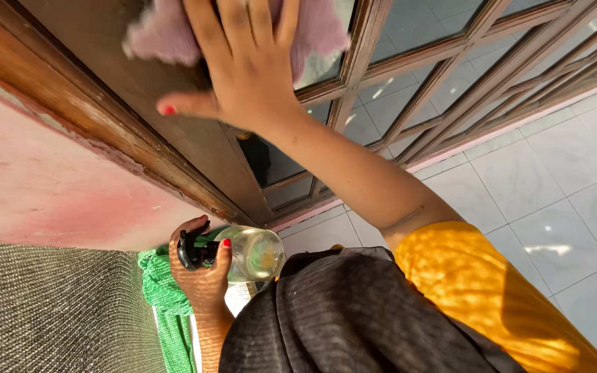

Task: The person cleans the window panes by spraying them with liquid from a spray bottle and wiping the glass with a cloth.

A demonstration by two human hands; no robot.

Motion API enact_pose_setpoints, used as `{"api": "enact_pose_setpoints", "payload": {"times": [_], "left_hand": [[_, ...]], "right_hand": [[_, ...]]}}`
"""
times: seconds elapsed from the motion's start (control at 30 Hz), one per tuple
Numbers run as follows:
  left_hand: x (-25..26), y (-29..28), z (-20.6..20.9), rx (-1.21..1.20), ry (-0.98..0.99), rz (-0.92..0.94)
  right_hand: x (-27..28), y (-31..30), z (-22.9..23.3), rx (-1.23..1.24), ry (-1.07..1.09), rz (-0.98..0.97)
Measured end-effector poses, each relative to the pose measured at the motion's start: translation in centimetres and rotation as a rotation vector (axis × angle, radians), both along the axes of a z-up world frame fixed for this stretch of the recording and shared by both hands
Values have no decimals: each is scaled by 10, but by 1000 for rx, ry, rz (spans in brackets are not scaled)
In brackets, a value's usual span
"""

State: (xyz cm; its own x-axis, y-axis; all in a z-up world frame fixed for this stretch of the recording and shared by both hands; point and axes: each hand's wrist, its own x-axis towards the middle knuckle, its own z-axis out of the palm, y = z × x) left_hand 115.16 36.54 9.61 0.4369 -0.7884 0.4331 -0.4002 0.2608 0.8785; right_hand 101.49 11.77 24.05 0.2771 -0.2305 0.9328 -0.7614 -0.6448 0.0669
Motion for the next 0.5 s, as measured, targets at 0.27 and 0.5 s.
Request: {"api": "enact_pose_setpoints", "payload": {"times": [0.27, 0.5], "left_hand": [[-17, -9, 9, 38, 41, -5], [-71, -32, 13, 178, 122, 61]], "right_hand": [[-122, 8, -192, 569, 137, -194], [-187, -73, -65, -98, -65, -25]]}}
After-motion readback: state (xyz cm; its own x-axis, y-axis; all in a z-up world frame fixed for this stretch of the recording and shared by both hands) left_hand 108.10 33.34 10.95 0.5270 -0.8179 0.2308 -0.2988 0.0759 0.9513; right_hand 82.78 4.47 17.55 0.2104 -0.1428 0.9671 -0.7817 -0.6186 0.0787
